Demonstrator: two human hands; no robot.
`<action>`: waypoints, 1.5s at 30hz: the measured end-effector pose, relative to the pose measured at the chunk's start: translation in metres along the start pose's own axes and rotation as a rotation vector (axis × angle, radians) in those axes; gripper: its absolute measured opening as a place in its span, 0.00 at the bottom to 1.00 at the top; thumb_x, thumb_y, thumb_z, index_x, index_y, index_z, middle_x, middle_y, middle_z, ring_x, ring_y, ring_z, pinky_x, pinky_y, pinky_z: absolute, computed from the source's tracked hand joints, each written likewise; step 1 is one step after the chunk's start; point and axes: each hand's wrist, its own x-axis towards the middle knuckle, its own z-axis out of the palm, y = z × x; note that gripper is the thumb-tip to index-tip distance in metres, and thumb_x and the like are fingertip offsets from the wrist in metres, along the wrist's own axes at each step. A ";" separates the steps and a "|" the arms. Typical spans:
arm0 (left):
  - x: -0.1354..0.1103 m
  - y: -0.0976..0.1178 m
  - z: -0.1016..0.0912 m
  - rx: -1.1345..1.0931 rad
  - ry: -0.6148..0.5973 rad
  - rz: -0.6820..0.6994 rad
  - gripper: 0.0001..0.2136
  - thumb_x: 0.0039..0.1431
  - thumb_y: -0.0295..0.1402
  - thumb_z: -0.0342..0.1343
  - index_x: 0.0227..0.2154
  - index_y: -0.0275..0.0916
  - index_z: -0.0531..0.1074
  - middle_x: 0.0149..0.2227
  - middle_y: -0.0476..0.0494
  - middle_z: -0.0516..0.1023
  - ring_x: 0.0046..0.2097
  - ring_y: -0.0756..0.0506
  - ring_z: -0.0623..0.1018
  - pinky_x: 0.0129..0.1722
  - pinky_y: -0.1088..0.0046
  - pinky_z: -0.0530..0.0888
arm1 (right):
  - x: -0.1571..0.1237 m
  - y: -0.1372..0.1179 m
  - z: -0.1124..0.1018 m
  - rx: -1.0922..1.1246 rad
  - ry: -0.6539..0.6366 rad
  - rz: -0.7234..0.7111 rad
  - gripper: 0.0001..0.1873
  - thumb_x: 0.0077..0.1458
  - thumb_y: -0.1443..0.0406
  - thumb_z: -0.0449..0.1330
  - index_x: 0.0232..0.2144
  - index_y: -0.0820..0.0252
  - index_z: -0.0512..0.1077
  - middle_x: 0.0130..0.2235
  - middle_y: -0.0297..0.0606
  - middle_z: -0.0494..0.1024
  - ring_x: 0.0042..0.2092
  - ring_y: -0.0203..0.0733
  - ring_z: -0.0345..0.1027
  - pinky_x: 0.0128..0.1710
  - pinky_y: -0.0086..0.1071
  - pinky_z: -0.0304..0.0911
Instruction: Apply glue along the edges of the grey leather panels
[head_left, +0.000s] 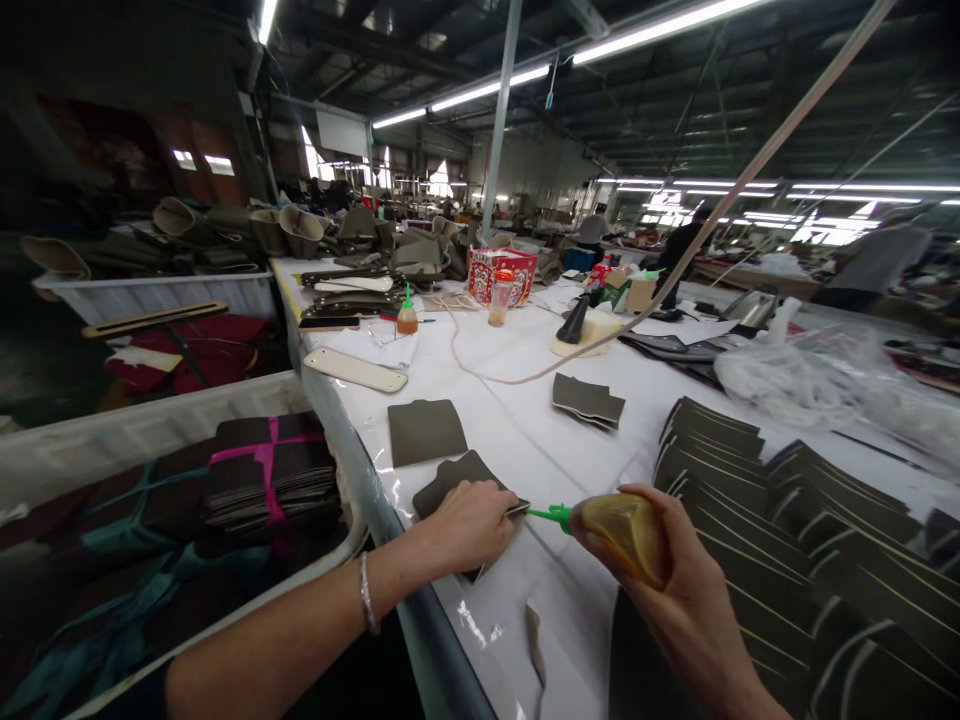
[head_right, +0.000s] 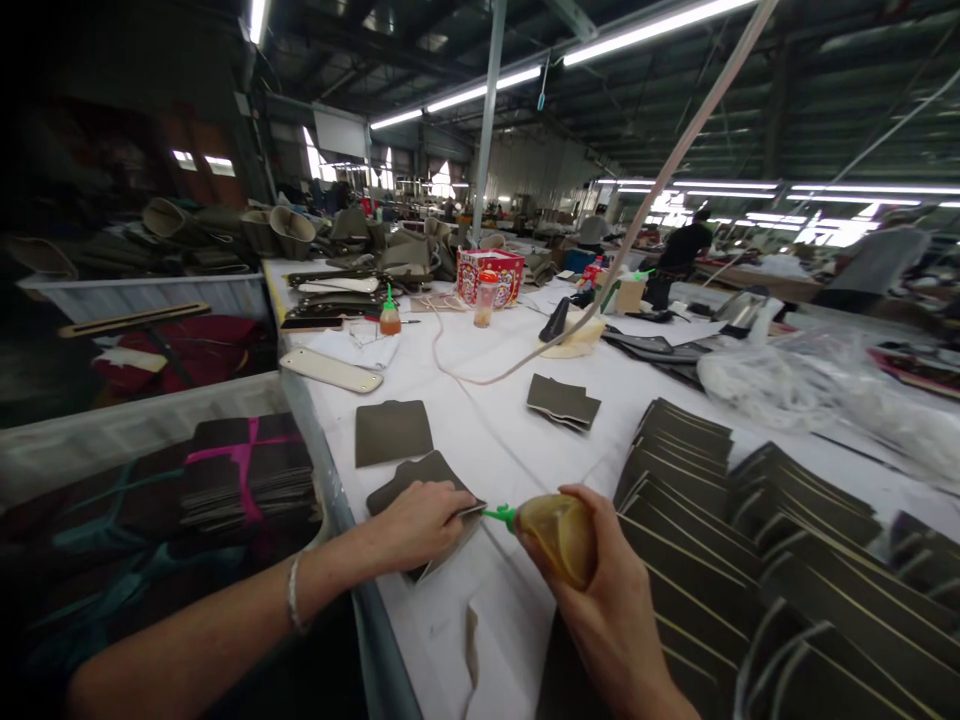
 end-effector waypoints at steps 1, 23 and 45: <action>0.000 0.000 0.000 -0.003 0.000 0.000 0.18 0.57 0.28 0.44 0.44 0.42 0.76 0.40 0.41 0.80 0.41 0.38 0.79 0.40 0.62 0.73 | 0.001 0.001 0.001 -0.018 0.004 -0.013 0.26 0.52 0.50 0.65 0.50 0.51 0.65 0.42 0.37 0.75 0.36 0.47 0.72 0.36 0.36 0.66; -0.004 0.000 -0.005 -0.027 -0.019 -0.002 0.19 0.60 0.30 0.43 0.48 0.45 0.75 0.39 0.41 0.79 0.40 0.40 0.78 0.39 0.64 0.72 | -0.001 0.005 0.003 0.098 -0.060 0.129 0.28 0.52 0.47 0.65 0.49 0.51 0.63 0.39 0.34 0.75 0.37 0.47 0.70 0.36 0.37 0.64; -0.012 -0.008 -0.003 -0.065 0.029 0.016 0.21 0.62 0.29 0.41 0.55 0.44 0.70 0.42 0.42 0.78 0.42 0.40 0.79 0.42 0.65 0.72 | -0.029 -0.005 0.014 0.270 -0.175 0.247 0.28 0.52 0.48 0.65 0.50 0.52 0.63 0.40 0.33 0.74 0.40 0.46 0.70 0.40 0.34 0.64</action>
